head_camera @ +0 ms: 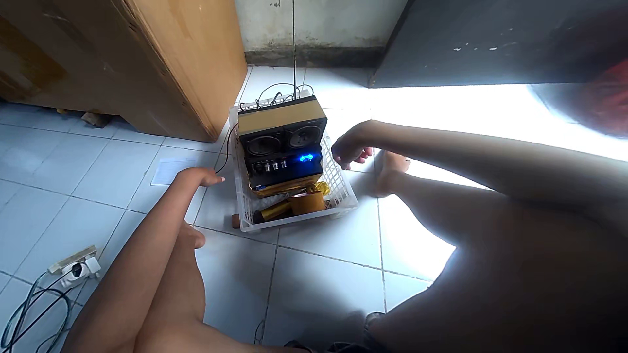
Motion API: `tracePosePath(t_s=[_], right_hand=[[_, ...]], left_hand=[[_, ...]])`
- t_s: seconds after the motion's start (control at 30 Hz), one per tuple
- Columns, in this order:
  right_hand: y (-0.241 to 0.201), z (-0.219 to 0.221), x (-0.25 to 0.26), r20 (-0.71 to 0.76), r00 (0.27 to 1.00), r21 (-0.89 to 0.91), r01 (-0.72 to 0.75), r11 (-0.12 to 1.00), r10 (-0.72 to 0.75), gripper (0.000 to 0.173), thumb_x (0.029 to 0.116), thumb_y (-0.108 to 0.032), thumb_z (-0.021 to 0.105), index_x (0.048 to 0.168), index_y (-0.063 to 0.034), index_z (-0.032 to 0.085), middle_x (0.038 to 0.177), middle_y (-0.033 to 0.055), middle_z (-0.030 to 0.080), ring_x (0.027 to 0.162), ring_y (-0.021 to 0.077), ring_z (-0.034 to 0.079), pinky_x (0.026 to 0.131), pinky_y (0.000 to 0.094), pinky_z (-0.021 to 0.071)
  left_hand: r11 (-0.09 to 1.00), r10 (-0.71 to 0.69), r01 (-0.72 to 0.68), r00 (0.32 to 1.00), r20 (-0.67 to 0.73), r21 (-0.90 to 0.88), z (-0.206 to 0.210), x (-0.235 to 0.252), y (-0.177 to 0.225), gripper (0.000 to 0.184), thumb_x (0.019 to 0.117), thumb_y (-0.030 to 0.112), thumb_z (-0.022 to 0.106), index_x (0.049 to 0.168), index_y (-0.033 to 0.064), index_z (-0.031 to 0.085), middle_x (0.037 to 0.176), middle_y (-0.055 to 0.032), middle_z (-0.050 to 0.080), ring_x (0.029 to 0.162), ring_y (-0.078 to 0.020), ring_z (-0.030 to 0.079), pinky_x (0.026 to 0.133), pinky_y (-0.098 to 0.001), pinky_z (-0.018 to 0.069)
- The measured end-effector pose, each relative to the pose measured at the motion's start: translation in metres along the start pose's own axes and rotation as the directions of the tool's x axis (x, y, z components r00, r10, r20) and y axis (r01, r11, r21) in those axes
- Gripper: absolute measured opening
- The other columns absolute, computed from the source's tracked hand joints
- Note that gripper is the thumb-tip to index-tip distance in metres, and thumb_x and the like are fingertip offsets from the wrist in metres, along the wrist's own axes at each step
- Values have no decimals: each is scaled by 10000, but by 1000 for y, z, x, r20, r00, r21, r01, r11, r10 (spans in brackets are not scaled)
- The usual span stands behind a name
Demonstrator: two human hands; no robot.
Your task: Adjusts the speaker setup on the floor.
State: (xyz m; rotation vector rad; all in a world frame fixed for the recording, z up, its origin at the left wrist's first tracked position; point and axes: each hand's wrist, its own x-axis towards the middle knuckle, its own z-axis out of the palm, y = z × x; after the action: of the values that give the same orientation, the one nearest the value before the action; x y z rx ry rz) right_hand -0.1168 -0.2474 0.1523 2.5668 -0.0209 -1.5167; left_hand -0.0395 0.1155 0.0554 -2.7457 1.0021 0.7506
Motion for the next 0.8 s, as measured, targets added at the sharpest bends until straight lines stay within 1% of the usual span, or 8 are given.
tracePosePath(t_s=[0.03,0.07,0.13,0.27,0.4,0.5,0.7,0.8], right_hand=[[-3,-2,-5,-24,1000,-18,1,1000,-2,160,1024,-93,571,984,26,668,875,134,649,760,222,570,732,408,434],[-6,-6,-11,-56,998,-45,-4,999,2,148,1014,-59,575,972,45,671,888,155,660,786,254,596,748,435,456],[-7,-14,-21,-145,989,-105,-37,994,22,136,994,-20,579,940,66,669,907,181,669,833,307,631,763,489,475],[-5,-28,-30,-219,971,-187,-134,973,91,143,994,-38,586,965,72,672,1003,206,675,985,358,649,828,537,473],[-7,-29,-32,-195,978,-169,-112,979,78,123,968,-25,615,886,50,668,884,173,650,826,307,625,741,480,474],[-15,-27,-29,-166,986,-140,-40,989,16,135,986,-59,616,896,20,679,835,142,642,741,257,593,696,432,449],[-30,-23,-36,-154,987,-145,31,989,-53,148,1028,-112,587,996,6,671,843,130,616,719,235,568,678,418,449],[-35,-23,-40,-154,987,-170,9,985,-35,155,1027,-97,579,1033,29,669,890,151,632,784,272,601,719,452,465]], left_hand=[[965,-234,259,923,304,-42,-42,9,22,639,1110,416,366,1453,-116,451,1451,-343,495,1406,-442,456,1166,-570,325],[913,-364,402,878,312,-64,-57,12,31,616,1103,388,420,1491,-91,417,1521,-332,425,1464,-455,371,1182,-648,243],[887,-451,457,888,89,-66,-60,8,35,580,1076,369,509,1454,-70,491,1530,-327,413,1469,-510,312,1131,-789,112],[913,-398,408,892,-215,2,-63,3,28,488,1059,333,553,1321,-74,617,1582,-298,365,1539,-509,120,1130,-799,-51],[919,-330,383,874,-358,89,-61,2,24,440,1022,254,625,1287,-97,632,1612,-310,301,1549,-500,70,1140,-782,-71],[915,-277,369,867,-415,161,-57,2,21,450,980,185,678,1309,-115,613,1636,-327,223,1555,-491,49,1143,-781,-57],[889,-181,366,834,-522,276,-54,4,13,660,880,-65,698,1489,-87,446,1691,-251,120,1581,-402,34,1180,-726,-14],[889,-107,329,826,-553,320,-54,2,9,824,809,-139,725,1541,-84,352,1706,-203,109,1593,-337,22,1205,-668,-14]])
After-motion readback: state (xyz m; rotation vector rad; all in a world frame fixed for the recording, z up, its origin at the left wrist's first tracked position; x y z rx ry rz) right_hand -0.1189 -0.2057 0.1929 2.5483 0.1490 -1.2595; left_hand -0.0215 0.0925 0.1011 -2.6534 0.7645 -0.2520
